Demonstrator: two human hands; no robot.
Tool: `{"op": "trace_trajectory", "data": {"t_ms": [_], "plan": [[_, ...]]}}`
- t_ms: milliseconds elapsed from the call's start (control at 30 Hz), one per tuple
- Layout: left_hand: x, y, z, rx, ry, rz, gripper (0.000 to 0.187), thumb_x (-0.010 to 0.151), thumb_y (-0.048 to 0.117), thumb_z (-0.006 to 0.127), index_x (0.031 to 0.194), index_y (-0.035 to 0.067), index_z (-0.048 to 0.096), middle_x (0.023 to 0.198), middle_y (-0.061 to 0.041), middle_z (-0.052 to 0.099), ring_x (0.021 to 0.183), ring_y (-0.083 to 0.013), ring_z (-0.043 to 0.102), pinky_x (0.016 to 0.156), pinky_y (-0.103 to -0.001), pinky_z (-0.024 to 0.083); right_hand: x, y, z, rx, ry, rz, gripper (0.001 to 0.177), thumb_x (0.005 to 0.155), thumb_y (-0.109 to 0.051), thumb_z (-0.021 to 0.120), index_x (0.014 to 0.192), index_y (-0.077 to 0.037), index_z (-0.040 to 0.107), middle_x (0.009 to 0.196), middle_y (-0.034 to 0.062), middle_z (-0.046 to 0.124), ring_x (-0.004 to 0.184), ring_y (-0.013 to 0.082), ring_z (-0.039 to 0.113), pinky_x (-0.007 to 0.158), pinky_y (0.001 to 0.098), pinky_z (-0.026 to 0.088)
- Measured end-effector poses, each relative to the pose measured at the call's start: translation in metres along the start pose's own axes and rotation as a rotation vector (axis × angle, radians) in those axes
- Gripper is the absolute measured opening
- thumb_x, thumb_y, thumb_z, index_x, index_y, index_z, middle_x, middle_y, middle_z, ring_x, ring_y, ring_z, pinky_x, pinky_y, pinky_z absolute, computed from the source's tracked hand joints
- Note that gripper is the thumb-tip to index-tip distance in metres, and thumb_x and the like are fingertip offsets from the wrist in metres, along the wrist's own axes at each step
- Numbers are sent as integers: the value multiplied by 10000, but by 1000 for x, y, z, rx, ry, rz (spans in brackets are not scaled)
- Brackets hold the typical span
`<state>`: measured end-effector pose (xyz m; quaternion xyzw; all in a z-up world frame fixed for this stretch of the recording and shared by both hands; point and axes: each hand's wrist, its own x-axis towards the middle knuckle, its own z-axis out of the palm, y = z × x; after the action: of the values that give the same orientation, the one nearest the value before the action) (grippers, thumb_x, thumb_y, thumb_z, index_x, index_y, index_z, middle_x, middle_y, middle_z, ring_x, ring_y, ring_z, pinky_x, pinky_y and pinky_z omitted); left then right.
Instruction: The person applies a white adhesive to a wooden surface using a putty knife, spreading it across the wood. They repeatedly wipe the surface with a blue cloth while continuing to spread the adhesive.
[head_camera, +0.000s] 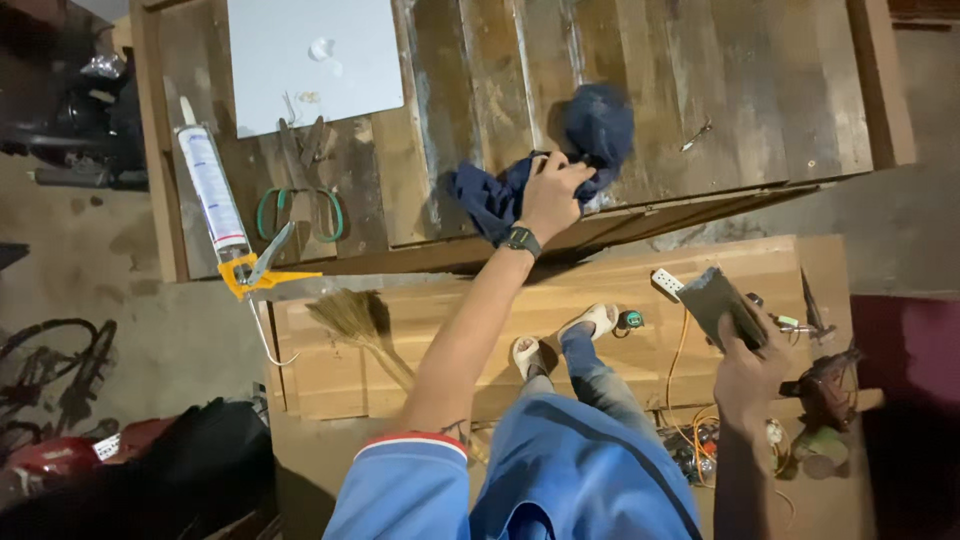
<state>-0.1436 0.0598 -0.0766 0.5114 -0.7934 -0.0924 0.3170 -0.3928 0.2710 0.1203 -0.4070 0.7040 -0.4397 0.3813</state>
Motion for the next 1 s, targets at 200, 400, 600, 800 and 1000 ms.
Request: {"op": "trace_trajectory", "data": {"t_ms": [200, 400, 600, 800, 1000], "plan": [[-20, 9, -2, -84, -21, 65, 531, 696, -81, 595, 1143, 122, 799, 952, -139, 703, 868, -308, 552, 908, -405, 391, -18, 11, 2, -36, -28, 35, 335, 1049, -131, 599, 1343, 21, 651, 1137, 130, 664, 1045, 257, 607, 844, 375, 512], [-37, 16, -28, -193, -302, 179, 548, 579, 11, 624, 1095, 112, 780, 1039, -55, 788, 1003, -293, 600, 925, -410, 416, -38, 8, 5, 43, 85, 81, 321, 1012, -20, 591, 1325, 37, 633, 1256, 179, 643, 1193, 335, 606, 1005, 409, 547], [26, -39, -82, -186, 246, -288, 490, 938, 12, 507, 1280, 335, 643, 1175, -85, 540, 1120, -263, 521, 956, -427, 567, -18, 6, 0, -13, 120, 218, 356, 1015, -25, 564, 1359, 36, 635, 1227, 186, 662, 1110, 322, 591, 819, 439, 477], [39, -113, -122, 343, 277, -484, 488, 739, -36, 587, 1075, 256, 788, 1018, 7, 710, 1098, -330, 571, 988, -525, 440, 69, -75, 39, -160, -115, 255, 365, 1027, -223, 545, 1362, -133, 659, 979, 46, 643, 603, 143, 456, 524, 314, 375], [-63, -159, -147, 711, 240, -560, 415, 726, 78, 683, 1037, 352, 674, 1133, 68, 566, 1052, -240, 514, 901, -440, 429, 220, -62, 112, -711, -434, -194, 169, 1053, -149, 694, 909, -64, 673, 662, 17, 497, 504, 184, 401, 542, 365, 371]]}}
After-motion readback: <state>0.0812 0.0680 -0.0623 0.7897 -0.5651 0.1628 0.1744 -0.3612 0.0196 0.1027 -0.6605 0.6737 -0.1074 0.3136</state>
